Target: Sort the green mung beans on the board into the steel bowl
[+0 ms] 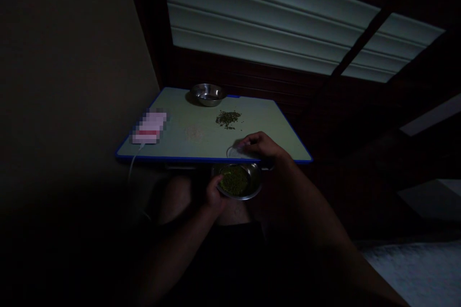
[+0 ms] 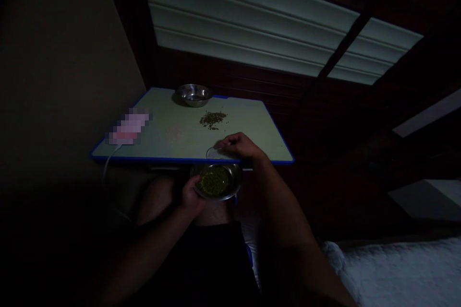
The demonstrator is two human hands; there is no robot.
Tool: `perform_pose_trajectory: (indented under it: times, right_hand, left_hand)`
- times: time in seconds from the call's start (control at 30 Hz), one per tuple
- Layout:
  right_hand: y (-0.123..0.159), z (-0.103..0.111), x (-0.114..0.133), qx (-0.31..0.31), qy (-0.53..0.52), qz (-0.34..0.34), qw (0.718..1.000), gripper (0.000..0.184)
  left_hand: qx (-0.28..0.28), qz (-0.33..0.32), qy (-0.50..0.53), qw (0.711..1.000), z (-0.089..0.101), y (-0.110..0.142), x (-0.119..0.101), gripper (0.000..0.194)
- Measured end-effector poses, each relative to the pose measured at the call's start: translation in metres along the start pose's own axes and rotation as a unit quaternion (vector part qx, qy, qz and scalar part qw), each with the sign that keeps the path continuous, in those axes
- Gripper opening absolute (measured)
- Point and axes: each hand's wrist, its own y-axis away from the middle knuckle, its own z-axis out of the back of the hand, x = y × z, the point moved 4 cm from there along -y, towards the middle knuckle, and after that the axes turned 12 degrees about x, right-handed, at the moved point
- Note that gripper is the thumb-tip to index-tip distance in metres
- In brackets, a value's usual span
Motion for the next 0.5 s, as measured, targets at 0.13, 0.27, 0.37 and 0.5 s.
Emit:
perform_pose_trajectory:
  times: [0.13,0.27,0.37,0.5]
  right_hand:
    - [-0.003,0.006,-0.007,-0.031,-0.051,0.004,0.998,0.028]
    - [-0.008,0.011,-0.015,-0.087,-0.111,0.022,0.99,0.026]
    - [-0.01,0.011,-0.016,-0.099,-0.138,0.036,0.985,0.025]
    - [-0.011,0.012,-0.017,-0.108,-0.163,0.044,0.98,0.02]
  left_hand:
    - [-0.002,-0.003,0.029,1.0,0.005,-0.003,-0.007,0.023]
    - [-0.031,0.019,0.025,0.999,0.01,0.001,-0.005,0.021]
    - [-0.039,0.017,0.026,0.999,0.011,0.003,-0.004,0.021]
    - [-0.043,0.02,0.01,0.999,0.012,-0.001,-0.005,0.023]
